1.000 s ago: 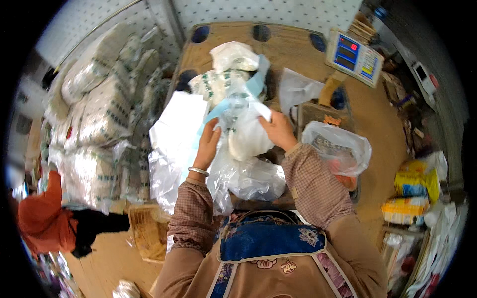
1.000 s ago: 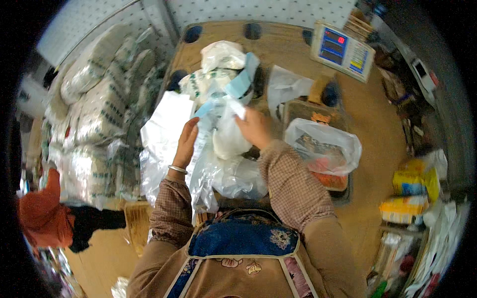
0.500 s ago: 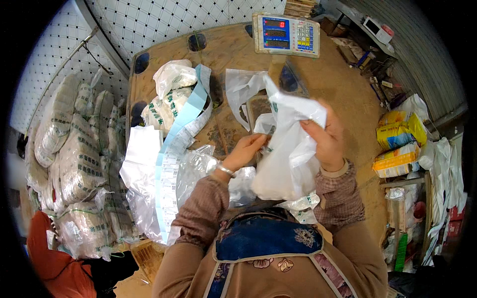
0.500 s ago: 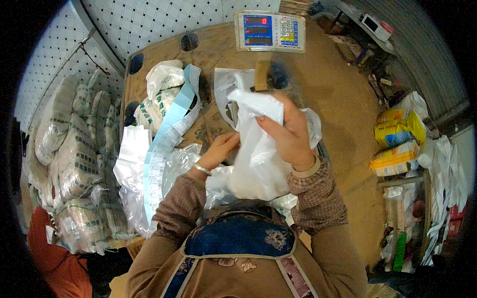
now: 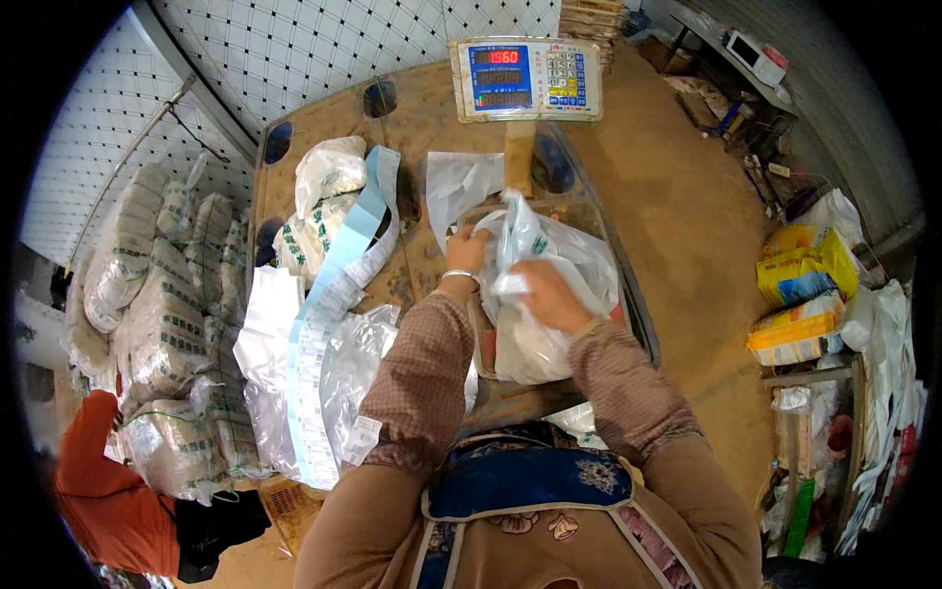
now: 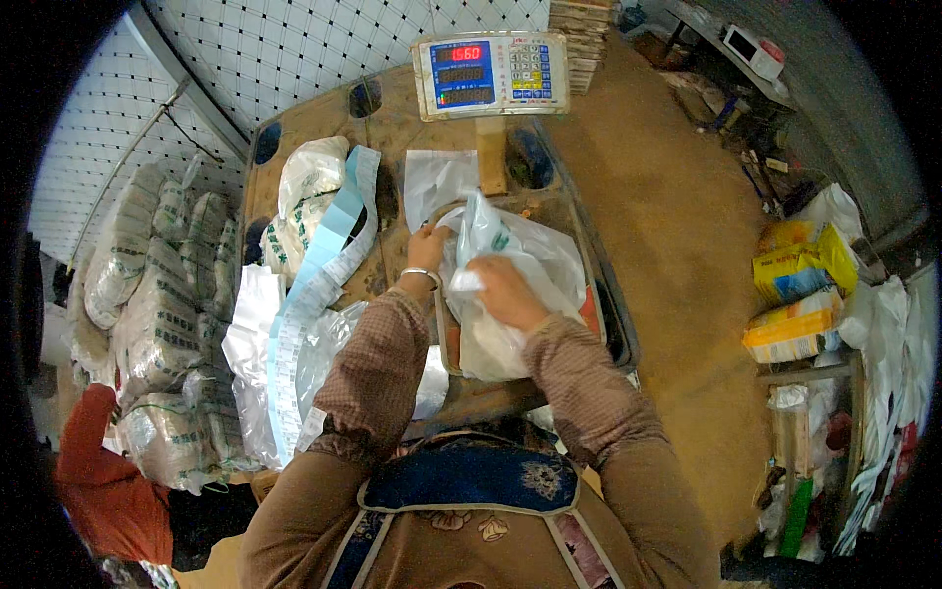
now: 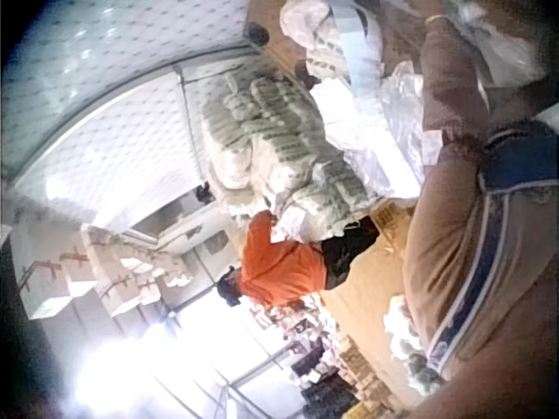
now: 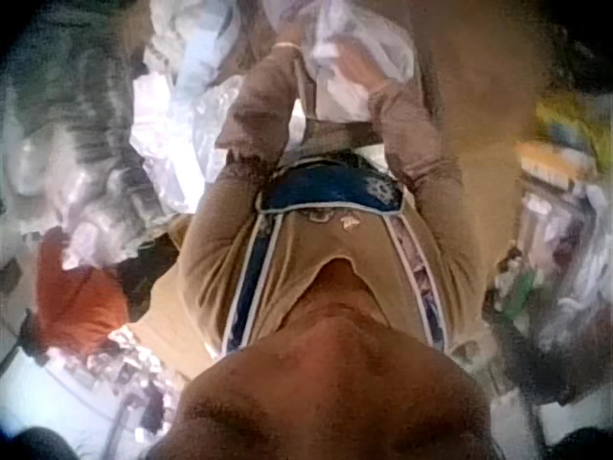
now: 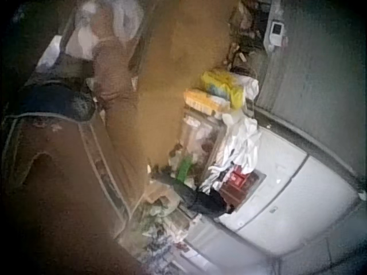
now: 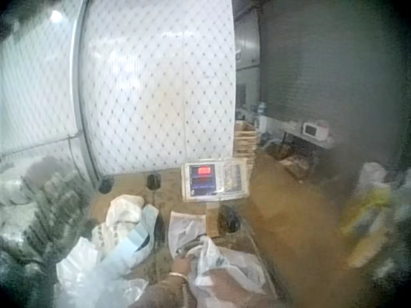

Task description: The person scoops garlic cloves from a large sack into plastic bags, weighs each bag on a digital scale, and ties the bags closed. The person places the finished bags into a basket and repeats the process.

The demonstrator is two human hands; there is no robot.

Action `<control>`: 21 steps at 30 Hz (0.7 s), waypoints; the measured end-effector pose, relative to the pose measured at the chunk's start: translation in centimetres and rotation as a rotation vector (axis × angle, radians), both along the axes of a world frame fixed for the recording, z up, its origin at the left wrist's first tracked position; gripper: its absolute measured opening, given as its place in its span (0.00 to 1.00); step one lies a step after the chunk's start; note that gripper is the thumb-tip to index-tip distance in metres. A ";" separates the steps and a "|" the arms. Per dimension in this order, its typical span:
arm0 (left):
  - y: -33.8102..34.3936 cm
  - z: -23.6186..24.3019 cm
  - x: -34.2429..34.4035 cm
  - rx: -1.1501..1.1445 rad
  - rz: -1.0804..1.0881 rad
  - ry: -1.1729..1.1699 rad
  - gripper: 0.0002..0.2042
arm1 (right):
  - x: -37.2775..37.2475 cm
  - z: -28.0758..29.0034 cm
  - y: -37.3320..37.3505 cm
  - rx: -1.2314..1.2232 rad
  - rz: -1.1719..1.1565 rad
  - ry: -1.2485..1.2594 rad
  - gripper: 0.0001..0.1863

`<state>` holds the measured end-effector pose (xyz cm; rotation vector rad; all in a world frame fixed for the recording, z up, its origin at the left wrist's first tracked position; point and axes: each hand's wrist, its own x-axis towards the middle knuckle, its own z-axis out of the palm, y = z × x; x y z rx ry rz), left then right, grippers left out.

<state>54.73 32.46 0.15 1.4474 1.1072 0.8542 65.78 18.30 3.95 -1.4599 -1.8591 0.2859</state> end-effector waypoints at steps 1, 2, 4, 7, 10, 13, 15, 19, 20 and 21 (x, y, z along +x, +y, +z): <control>0.2 0.2 -0.2 -0.120 0.004 -0.161 0.13 | -0.6 -0.7 0.3 -0.217 -0.007 -0.041 0.16; -0.8 1.5 0.0 -0.019 -0.025 -0.221 0.11 | -0.3 -1.6 0.8 -0.232 -0.087 0.003 0.16; -4.3 5.9 0.2 0.412 -0.215 -0.057 0.11 | 2.3 -4.9 2.9 -0.258 -0.057 0.100 0.15; -9.6 7.6 -3.6 0.848 -0.500 0.366 0.12 | 4.3 -5.4 5.0 -0.203 -0.170 0.051 0.16; -12.3 3.0 -8.5 0.634 -0.238 0.509 0.19 | 4.7 -3.1 3.7 -0.112 -0.198 -0.062 0.17; -14.5 -0.1 -11.3 0.467 -0.055 0.692 0.20 | 4.3 -0.2 -3.3 0.047 -0.221 -0.243 0.18; -15.9 -1.3 -12.2 0.439 -0.043 0.753 0.16 | 4.5 1.2 -9.8 0.017 -0.181 -0.240 0.19; -18.5 -0.5 -10.8 0.541 -0.123 0.577 0.14 | 8.3 -1.0 -16.2 -0.238 -0.330 0.161 0.22; -19.0 -0.5 -10.6 0.600 -0.156 0.509 0.14 | 9.0 -1.7 -16.5 -0.251 -0.429 0.265 0.23; -19.6 -0.7 -10.2 0.626 -0.169 0.491 0.14 | 8.8 -0.8 -15.5 -0.214 -0.454 0.195 0.22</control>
